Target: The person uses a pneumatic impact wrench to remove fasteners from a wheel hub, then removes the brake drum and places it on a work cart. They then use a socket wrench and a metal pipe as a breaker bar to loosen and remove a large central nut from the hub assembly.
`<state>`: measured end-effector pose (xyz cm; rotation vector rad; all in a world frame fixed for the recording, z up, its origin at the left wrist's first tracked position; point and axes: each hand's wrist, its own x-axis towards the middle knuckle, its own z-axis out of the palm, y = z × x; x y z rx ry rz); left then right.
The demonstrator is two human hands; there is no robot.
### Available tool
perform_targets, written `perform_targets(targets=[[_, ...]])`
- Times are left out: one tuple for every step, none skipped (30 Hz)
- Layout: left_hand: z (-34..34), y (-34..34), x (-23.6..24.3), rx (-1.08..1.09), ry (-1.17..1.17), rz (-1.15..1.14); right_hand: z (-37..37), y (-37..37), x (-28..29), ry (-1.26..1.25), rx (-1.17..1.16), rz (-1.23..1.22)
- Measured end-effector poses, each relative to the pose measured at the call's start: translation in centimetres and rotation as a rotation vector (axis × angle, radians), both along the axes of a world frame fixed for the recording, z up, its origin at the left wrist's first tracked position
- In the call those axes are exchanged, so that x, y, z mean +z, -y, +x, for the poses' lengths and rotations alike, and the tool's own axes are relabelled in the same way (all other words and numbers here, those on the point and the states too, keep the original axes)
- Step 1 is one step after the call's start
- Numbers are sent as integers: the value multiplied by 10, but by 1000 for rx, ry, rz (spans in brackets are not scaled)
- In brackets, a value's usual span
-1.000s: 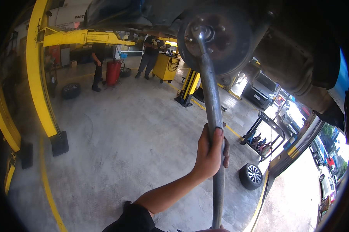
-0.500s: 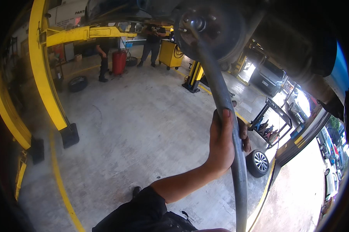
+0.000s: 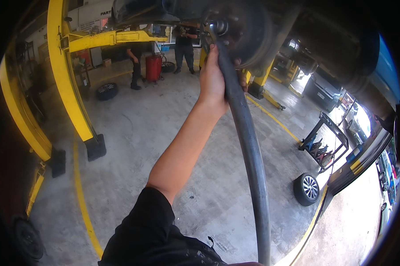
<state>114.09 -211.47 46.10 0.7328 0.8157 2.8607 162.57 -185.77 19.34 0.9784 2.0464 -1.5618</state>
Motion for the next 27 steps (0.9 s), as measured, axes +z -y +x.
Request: perform_targets(targets=[[0,-4,5,54,2,-7,1,3,11,-42,-13,-10],[3,-9,9,108,5,-14,4,3,16,-84,-27,-19],[7,-12,13,122,26,-20,12,-5,6,-80,-34,-15],[10,-14,15,117,28,-15,13,-11,1,-53,11,105],[11,-16,17,112,33,1,16,-15,-1,-24,52,226],[13,-20,20,102,39,20,28,-23,7,-22,41,234],[16,-27,23,96,33,15,16,-8,58,14,-47,248],[13,-19,21,129,38,28,0,-5,89,56,-79,250],[6,-13,20,132,48,59,4,-2,99,-127,-127,235],[6,-15,22,136,58,63,14,-6,113,-118,-122,239],[6,-21,28,98,95,113,27,-14,128,-55,-114,203],[9,-25,33,63,133,162,38,-20,142,8,-103,165],[16,-30,39,58,119,174,41,-22,159,6,-103,165],[15,-32,39,57,122,173,38,-21,181,33,-205,80],[13,-33,38,41,119,196,36,-21,191,60,-304,-6],[9,-34,39,18,116,224,37,-19,188,61,-309,-4],[7,-34,39,15,118,225,37,-18,180,80,-143,175],[6,-30,39,70,58,163,35,-17,174,99,27,350],[4,-23,38,126,1,97,33,-17,170,102,28,347],[-9,-11,37,203,-64,17,31,-17,167,25,60,329],[-18,-4,38,205,-60,-25,29,-18,163,-53,94,309],[-25,0,40,200,-52,-67,31,-20,154,-46,87,307],[-32,4,42,250,-90,-147,37,-22,140,-84,31,377],[-42,9,47,250,-91,-150,40,-23,130,-122,-25,446],[-53,16,51,256,-76,-199,38,-23,126,-120,-21,438],[-55,20,55,262,-62,-246,33,-22,122,-91,-6,355],[-55,25,59,269,-76,-281,28,-23,117,-62,10,272]])
